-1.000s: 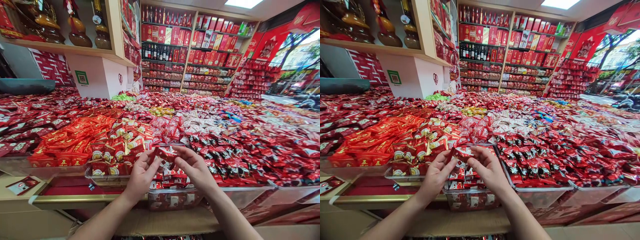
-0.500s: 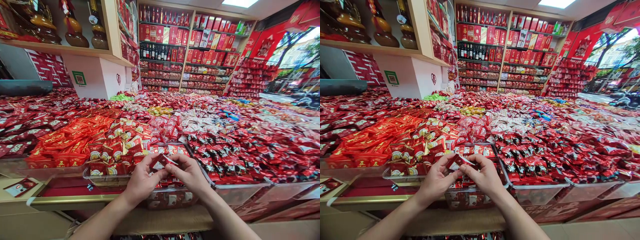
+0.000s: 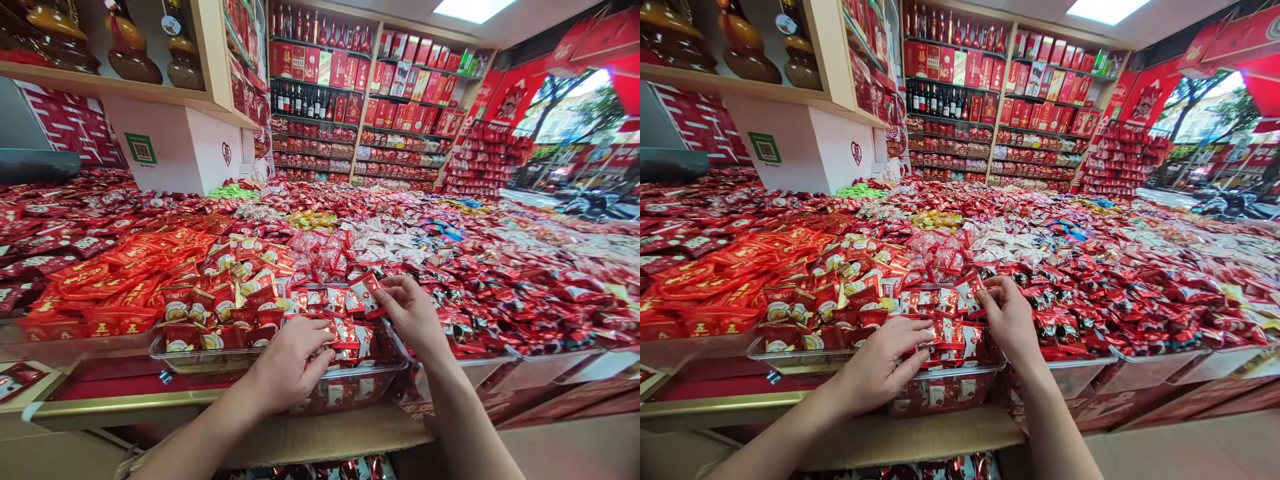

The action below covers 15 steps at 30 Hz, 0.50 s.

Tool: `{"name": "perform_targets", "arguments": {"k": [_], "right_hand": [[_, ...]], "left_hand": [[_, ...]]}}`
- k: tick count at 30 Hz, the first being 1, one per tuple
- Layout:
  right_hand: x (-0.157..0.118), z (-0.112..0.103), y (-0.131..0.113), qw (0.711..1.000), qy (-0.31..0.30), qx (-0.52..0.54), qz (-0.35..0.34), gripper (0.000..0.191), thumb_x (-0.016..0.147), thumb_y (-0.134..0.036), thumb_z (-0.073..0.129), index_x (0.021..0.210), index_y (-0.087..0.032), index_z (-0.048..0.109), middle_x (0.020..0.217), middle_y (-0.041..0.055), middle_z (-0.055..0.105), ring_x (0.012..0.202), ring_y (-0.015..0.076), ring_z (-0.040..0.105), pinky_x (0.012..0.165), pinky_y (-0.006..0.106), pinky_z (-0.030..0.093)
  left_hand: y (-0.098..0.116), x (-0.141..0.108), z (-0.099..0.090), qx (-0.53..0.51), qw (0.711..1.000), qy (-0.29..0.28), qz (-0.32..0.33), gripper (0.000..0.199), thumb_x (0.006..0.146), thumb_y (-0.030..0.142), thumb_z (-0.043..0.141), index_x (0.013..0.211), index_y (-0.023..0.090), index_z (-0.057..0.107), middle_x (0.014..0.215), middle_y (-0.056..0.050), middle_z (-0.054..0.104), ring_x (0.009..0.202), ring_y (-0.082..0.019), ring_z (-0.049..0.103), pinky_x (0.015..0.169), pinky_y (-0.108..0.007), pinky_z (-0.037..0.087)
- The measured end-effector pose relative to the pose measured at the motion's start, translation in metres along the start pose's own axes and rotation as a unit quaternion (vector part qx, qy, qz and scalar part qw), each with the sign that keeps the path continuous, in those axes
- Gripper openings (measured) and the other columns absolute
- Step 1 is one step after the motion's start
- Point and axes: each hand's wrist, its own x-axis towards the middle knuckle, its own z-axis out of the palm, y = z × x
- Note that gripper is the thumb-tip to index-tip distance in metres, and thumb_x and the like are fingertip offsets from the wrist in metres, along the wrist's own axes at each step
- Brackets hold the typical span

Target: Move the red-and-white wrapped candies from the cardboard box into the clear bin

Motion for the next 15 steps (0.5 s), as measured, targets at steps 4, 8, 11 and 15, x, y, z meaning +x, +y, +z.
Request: {"name": "perform_targets", "arguments": {"k": [4, 8, 11, 15], "right_hand": [[0.015, 0.009, -0.005, 0.992, -0.006, -0.126, 0.0, 0.009, 0.076, -0.025, 0.051, 0.079, -0.018, 0.056, 0.069, 0.0026, 0.063, 0.064, 0.016, 0.057, 0.059, 0.028, 0.041], [0.037, 0.03, -0.011, 0.988, -0.076, -0.137, -0.001, 0.007, 0.074, -0.016, 0.05, 0.076, -0.017, 0.057, 0.071, 0.0031, 0.064, 0.063, 0.0146, 0.059, 0.059, 0.026, 0.043], [0.048, 0.055, -0.011, 0.983, -0.145, -0.114, 0.013, 0.005, 0.072, -0.015, 0.052, 0.071, -0.016, 0.057, 0.066, 0.0021, 0.064, 0.053, 0.0122, 0.06, 0.051, 0.022, 0.045], [0.053, 0.083, -0.011, 0.972, -0.202, -0.116, 0.04, 0.008, 0.069, -0.013, 0.056, 0.061, -0.015, 0.055, 0.056, 0.0016, 0.063, 0.044, 0.0124, 0.06, 0.044, 0.02, 0.045]], "left_hand": [[0.002, 0.001, -0.002, 0.046, 0.997, -0.05, 0.022, 0.022, 0.084, 0.026, 0.044, 0.093, 0.019, 0.063, 0.092, -0.007, 0.067, 0.087, -0.021, 0.057, 0.076, -0.033, 0.043], [0.003, 0.002, -0.002, 0.079, 0.992, -0.088, 0.032, 0.027, 0.087, 0.026, 0.039, 0.08, 0.018, 0.064, 0.074, -0.005, 0.067, 0.073, -0.018, 0.058, 0.067, -0.028, 0.04], [0.004, 0.003, -0.003, 0.11, 0.986, -0.124, 0.033, 0.034, 0.088, 0.025, 0.035, 0.071, 0.017, 0.063, 0.068, -0.005, 0.066, 0.068, -0.018, 0.057, 0.063, -0.027, 0.038], [0.004, 0.003, -0.003, 0.112, 0.985, -0.128, 0.031, 0.032, 0.088, 0.026, 0.036, 0.073, 0.017, 0.064, 0.071, -0.005, 0.067, 0.07, -0.018, 0.057, 0.065, -0.027, 0.038]]}}
